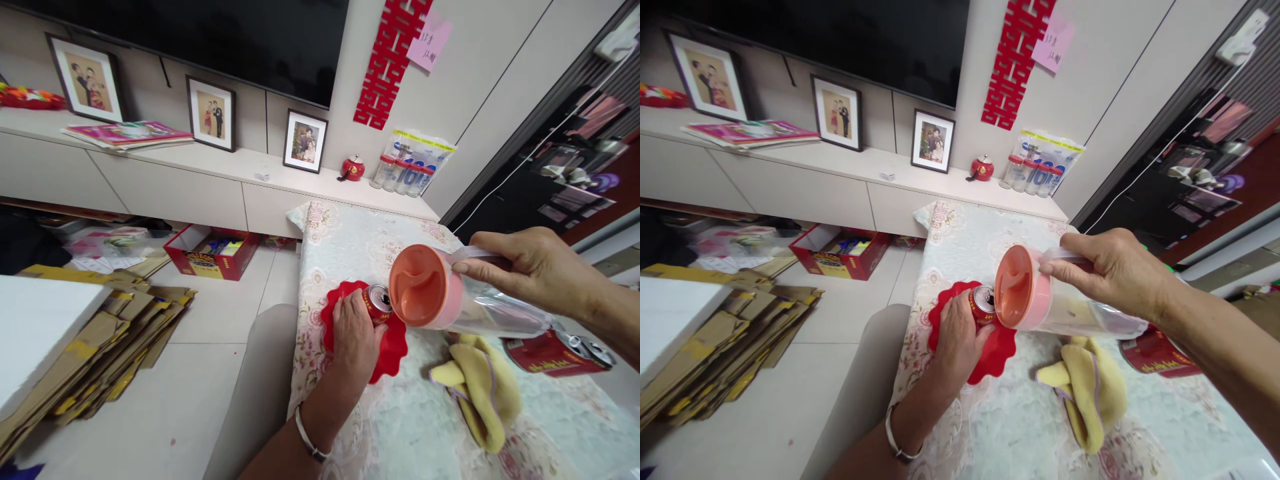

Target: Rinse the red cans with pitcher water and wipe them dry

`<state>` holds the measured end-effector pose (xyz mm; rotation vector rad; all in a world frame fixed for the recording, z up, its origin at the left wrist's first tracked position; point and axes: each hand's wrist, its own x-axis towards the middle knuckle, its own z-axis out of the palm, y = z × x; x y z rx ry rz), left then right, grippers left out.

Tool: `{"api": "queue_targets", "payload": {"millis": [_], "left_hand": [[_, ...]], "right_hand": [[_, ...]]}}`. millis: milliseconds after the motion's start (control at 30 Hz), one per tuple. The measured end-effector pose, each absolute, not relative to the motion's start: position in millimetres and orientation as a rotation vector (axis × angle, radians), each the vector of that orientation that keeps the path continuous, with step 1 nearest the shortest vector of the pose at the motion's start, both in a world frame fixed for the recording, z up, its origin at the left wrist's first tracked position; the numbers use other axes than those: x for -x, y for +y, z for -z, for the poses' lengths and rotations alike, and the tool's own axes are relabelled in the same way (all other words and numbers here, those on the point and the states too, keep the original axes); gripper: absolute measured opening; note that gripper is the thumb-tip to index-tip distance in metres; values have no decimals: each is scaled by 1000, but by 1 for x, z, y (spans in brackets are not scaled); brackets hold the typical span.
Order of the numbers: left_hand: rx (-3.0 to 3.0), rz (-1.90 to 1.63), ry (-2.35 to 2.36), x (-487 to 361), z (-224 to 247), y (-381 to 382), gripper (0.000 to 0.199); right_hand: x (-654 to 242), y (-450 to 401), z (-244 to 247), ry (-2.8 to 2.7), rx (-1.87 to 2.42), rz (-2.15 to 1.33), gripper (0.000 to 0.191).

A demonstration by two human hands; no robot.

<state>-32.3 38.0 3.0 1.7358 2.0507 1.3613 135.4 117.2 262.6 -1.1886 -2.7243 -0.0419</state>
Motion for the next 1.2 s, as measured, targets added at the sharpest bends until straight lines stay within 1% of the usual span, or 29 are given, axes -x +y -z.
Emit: {"api": "queue_targets", "payload": {"millis": [433, 967, 1200], "left_hand": [[-1729, -1322, 2065, 33, -9, 37, 79], [-1731, -1360, 2022, 34, -6, 37, 81], [-1735, -1353, 2038, 33, -6, 37, 81]], "right_hand": [[-134, 117, -263, -2713, 1187, 19, 71], [-135, 120, -261, -2707, 1119, 16, 71], [-138, 127, -258, -2713, 1075, 30, 66]]}}
